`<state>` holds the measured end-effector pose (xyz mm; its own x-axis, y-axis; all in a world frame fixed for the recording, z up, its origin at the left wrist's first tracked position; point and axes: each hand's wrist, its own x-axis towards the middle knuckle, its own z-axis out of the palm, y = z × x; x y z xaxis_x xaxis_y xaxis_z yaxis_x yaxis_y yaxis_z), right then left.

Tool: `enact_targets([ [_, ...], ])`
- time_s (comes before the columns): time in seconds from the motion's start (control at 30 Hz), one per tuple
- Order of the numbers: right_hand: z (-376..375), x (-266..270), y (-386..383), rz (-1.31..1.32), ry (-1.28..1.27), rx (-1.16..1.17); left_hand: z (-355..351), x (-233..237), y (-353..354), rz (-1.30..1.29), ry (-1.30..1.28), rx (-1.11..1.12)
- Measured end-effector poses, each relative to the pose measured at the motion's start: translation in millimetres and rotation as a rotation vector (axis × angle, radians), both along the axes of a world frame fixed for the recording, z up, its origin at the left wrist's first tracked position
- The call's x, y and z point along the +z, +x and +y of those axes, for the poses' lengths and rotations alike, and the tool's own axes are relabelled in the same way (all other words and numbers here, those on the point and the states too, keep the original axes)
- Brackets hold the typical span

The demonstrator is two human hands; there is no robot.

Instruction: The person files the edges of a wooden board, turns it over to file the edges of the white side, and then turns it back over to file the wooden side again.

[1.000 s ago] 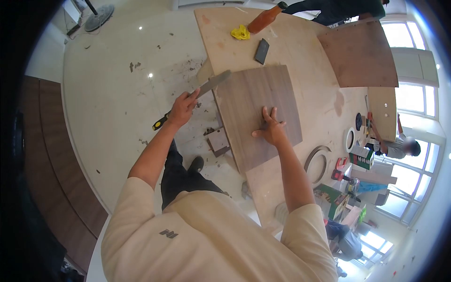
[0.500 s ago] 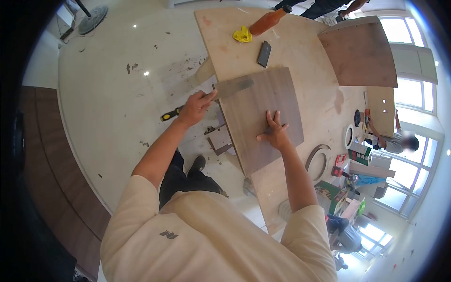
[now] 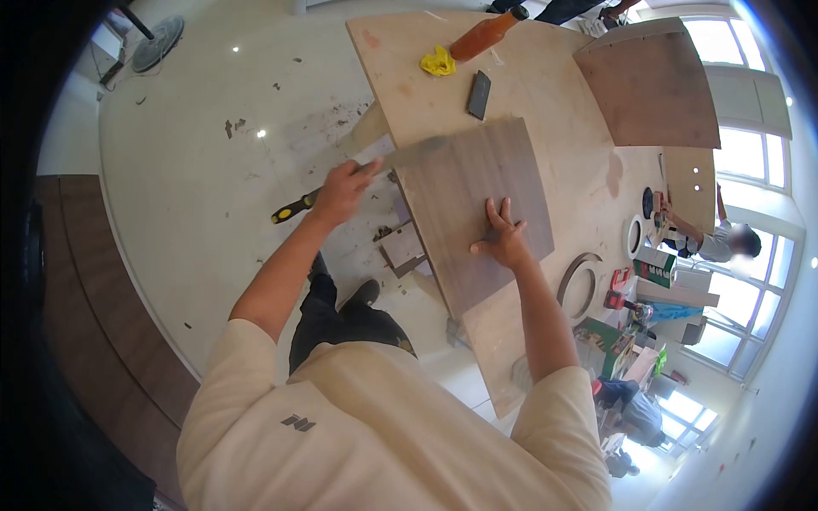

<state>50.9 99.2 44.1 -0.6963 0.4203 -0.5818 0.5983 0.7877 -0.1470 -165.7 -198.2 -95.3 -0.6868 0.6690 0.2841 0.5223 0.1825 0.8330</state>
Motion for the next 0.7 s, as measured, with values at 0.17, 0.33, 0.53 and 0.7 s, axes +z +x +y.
enact_targets([
  [0.17, -3.8, 4.4, -5.0, -0.038, 0.001, -0.035, 2.1, 16.8, 2.2, 0.066, -0.010, -0.025],
  [0.33, -3.4, 4.5, -4.9, -0.038, 0.000, -0.046, -4.2, 0.9, -7.1, -0.108, 0.102, -0.018],
  [0.53, -3.7, 3.9, -5.3, -0.045, 0.025, -0.040, -10.3, -0.2, -0.8, 0.135, 0.007, -0.019],
  [0.7, -6.2, 5.6, -5.3, -0.064, 0.029, -0.072, 1.1, 7.3, -2.5, 0.029, 0.065, -0.030],
])
